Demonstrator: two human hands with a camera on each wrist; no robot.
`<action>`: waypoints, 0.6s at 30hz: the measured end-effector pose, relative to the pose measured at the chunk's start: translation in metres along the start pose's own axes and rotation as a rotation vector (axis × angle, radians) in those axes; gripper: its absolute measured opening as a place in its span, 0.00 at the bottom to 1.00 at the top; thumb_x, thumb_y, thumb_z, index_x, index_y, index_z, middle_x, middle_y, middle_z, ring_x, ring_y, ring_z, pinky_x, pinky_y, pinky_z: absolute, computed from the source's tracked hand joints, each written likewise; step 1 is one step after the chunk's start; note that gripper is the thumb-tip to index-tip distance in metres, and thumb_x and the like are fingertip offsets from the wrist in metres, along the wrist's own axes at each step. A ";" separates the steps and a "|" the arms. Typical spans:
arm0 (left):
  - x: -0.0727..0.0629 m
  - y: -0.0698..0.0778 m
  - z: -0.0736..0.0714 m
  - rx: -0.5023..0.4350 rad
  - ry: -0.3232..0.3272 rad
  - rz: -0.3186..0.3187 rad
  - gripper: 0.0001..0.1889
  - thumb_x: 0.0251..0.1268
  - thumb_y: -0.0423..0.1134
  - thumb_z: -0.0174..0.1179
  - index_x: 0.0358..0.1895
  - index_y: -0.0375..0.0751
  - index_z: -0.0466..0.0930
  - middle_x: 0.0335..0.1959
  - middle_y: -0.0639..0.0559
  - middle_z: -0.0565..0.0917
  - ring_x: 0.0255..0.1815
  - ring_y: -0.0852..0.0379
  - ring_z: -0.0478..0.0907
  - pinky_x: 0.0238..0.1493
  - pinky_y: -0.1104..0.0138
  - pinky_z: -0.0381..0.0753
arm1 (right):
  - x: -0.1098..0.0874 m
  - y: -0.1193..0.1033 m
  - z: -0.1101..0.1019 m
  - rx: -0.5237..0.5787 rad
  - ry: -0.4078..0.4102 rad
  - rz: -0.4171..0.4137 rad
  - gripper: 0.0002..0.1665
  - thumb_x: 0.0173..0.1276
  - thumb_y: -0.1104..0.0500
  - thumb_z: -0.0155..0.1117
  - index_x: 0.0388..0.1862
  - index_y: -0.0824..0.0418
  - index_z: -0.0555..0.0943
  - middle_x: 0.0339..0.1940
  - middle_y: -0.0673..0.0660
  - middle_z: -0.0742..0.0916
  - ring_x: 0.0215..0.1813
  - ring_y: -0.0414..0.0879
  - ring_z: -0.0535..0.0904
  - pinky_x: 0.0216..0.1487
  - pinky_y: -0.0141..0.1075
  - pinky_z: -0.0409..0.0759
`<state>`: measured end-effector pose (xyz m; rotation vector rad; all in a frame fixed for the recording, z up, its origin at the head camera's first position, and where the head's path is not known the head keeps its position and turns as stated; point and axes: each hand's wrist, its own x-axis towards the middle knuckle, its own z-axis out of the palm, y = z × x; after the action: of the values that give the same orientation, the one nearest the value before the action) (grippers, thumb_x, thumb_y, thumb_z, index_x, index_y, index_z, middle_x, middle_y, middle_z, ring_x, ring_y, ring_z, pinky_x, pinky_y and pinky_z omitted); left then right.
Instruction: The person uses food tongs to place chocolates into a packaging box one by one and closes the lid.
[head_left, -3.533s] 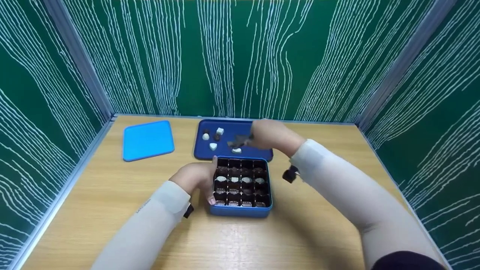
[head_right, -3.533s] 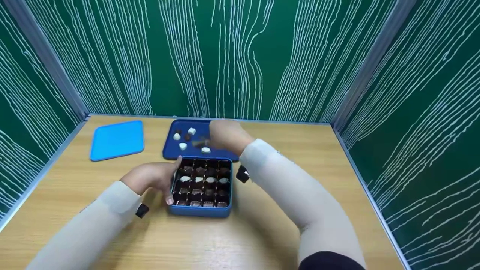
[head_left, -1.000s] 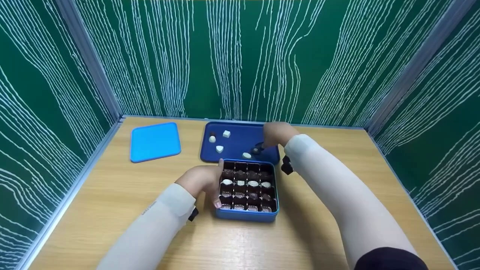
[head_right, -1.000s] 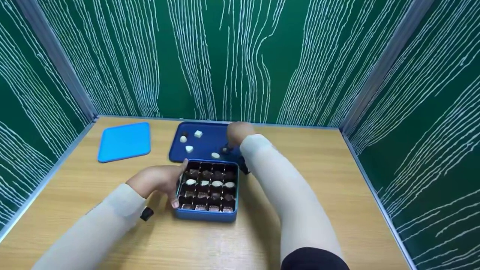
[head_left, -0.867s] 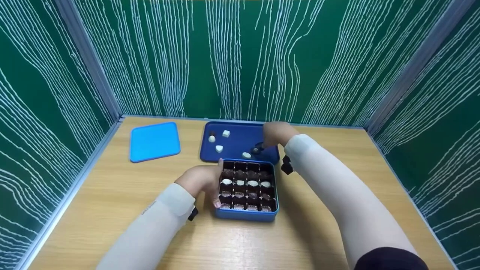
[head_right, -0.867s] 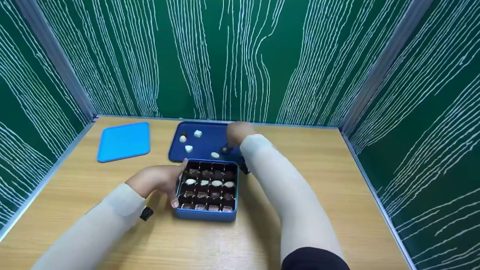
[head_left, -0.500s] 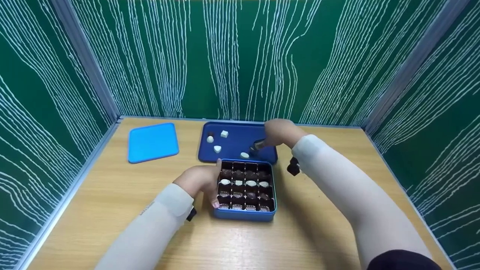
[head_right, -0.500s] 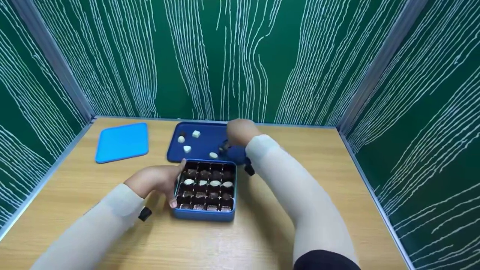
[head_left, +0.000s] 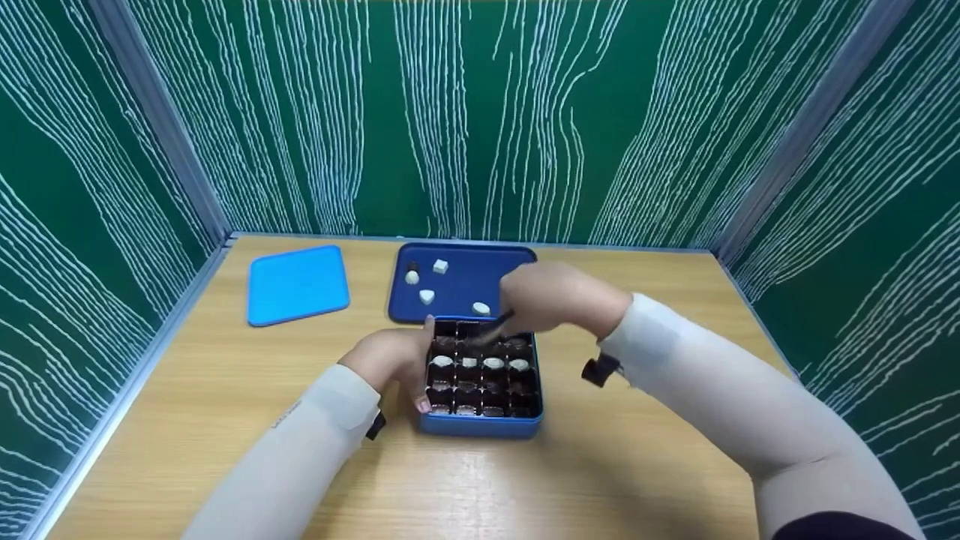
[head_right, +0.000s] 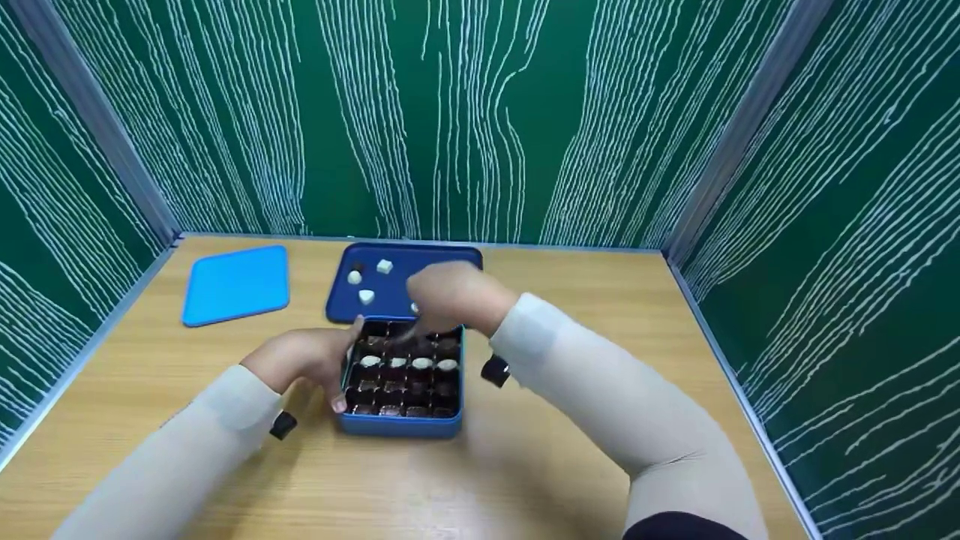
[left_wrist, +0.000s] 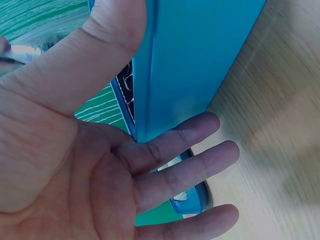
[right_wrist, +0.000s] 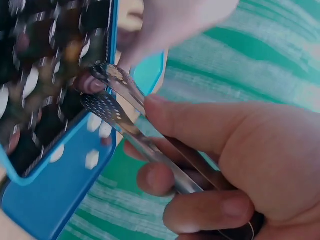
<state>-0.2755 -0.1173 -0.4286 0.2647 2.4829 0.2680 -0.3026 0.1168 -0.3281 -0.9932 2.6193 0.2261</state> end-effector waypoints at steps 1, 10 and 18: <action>0.000 -0.001 0.000 -0.001 0.003 0.002 0.88 0.46 0.50 0.94 0.95 0.41 0.24 0.92 0.37 0.65 0.88 0.39 0.70 0.90 0.45 0.70 | 0.000 -0.007 0.001 -0.012 -0.021 -0.011 0.27 0.79 0.46 0.76 0.18 0.47 0.79 0.17 0.42 0.75 0.22 0.39 0.68 0.23 0.32 0.67; 0.002 -0.002 0.001 0.010 0.007 0.013 0.88 0.46 0.51 0.94 0.95 0.41 0.23 0.92 0.36 0.64 0.90 0.37 0.67 0.92 0.44 0.68 | 0.013 -0.042 0.017 -0.205 -0.045 -0.044 0.30 0.76 0.37 0.79 0.22 0.50 0.77 0.20 0.44 0.75 0.24 0.42 0.69 0.26 0.40 0.73; 0.002 -0.001 0.000 -0.006 0.010 0.021 0.89 0.46 0.49 0.94 0.95 0.41 0.23 0.94 0.35 0.60 0.92 0.36 0.63 0.93 0.45 0.65 | 0.022 -0.061 0.020 -0.291 -0.030 -0.056 0.23 0.73 0.47 0.83 0.25 0.52 0.79 0.22 0.46 0.78 0.26 0.42 0.71 0.29 0.41 0.84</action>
<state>-0.2772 -0.1177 -0.4301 0.2875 2.4895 0.2866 -0.2725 0.0632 -0.3566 -1.1424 2.5746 0.6173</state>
